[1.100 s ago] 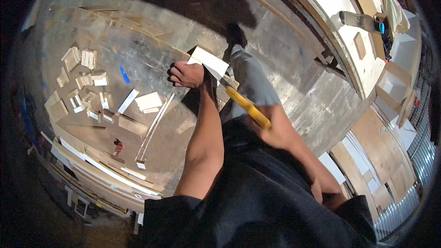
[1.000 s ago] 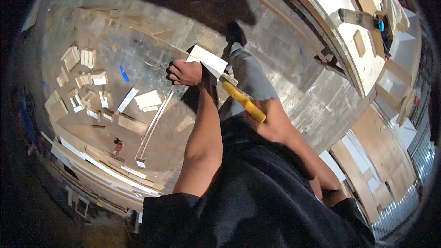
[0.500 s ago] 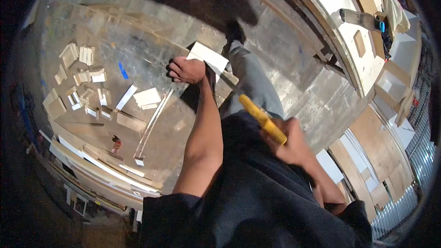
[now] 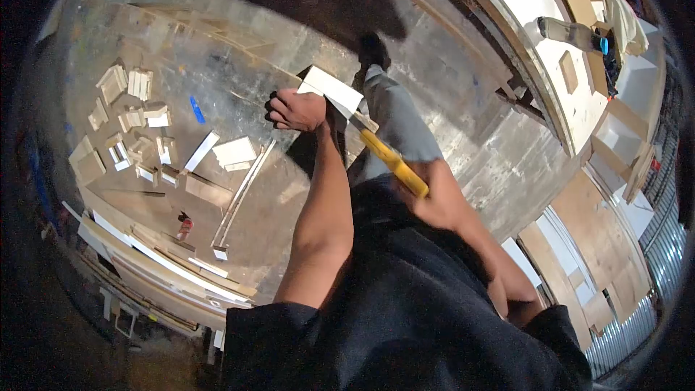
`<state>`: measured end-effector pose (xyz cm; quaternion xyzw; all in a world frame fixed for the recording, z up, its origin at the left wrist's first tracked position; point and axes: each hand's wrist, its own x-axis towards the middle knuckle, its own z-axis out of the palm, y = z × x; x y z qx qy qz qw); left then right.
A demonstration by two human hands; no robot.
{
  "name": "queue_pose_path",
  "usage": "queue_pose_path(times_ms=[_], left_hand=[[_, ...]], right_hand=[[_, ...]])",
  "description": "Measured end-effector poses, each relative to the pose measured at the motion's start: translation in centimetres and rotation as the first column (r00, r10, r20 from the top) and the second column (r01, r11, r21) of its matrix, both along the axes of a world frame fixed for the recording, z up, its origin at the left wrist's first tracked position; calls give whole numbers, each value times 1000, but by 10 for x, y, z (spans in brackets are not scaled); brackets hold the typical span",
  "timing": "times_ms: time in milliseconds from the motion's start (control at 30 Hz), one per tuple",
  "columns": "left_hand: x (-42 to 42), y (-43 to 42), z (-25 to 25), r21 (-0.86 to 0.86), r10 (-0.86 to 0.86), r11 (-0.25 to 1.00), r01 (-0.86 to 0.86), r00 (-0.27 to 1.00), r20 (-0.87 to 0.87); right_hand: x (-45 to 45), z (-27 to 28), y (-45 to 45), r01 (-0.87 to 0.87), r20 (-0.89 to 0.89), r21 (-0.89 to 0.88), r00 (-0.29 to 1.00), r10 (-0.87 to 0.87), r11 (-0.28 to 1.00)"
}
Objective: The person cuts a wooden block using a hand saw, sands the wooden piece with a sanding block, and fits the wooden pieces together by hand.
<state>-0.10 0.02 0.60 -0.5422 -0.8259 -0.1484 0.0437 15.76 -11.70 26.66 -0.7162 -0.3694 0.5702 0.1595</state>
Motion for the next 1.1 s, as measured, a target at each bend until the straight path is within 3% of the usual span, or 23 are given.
queue_pose_path(times_ms=[133,233,267,433,533,567,700,800,833,933,1000,1067,1100], left_hand=[[2,3,5,-30,5,1000,-4,1000,18],[5,6,5,-43,47,998,-46,999,15],[5,6,5,-31,17,999,-17,1000,4],[3,3,1,-37,13,999,-12,1000,21],[6,5,3,-34,51,998,-52,998,-26],[4,5,1,-34,54,998,-55,998,-28],[3,7,-2,-20,32,999,-32,999,-17],[7,7,5,-30,14,999,-14,1000,16],[7,7,6,-19,15,1000,-14,1000,9],[6,7,5,-10,30,999,-30,1000,3],[6,8,1,0,32,999,-32,999,14],[1,4,-7,48,5,999,-3,1000,-27],[4,3,2,3,6,1000,-6,999,-34]], right_hand=[[0,14,-7,-104,2,-39,995,104,994],[13,40,-15,-39,-17,-1,999,39,999],[15,40,-19,22,-68,-10,997,-23,1000],[10,7,3,-17,-51,-25,999,15,1000],[1,35,-12,-55,21,41,998,54,998],[7,57,-8,27,-7,-18,1000,-27,999],[14,23,-5,-36,-20,-87,999,34,996],[12,19,4,14,-67,-173,997,-26,985],[6,21,-5,-48,-37,-97,998,45,994],[16,71,-5,-12,19,-34,1000,13,999],[22,73,-17,-29,-32,-96,999,26,995],[20,93,-22,-34,-17,23,999,34,999],[25,110,-17,-80,-3,-29,997,80,996]])
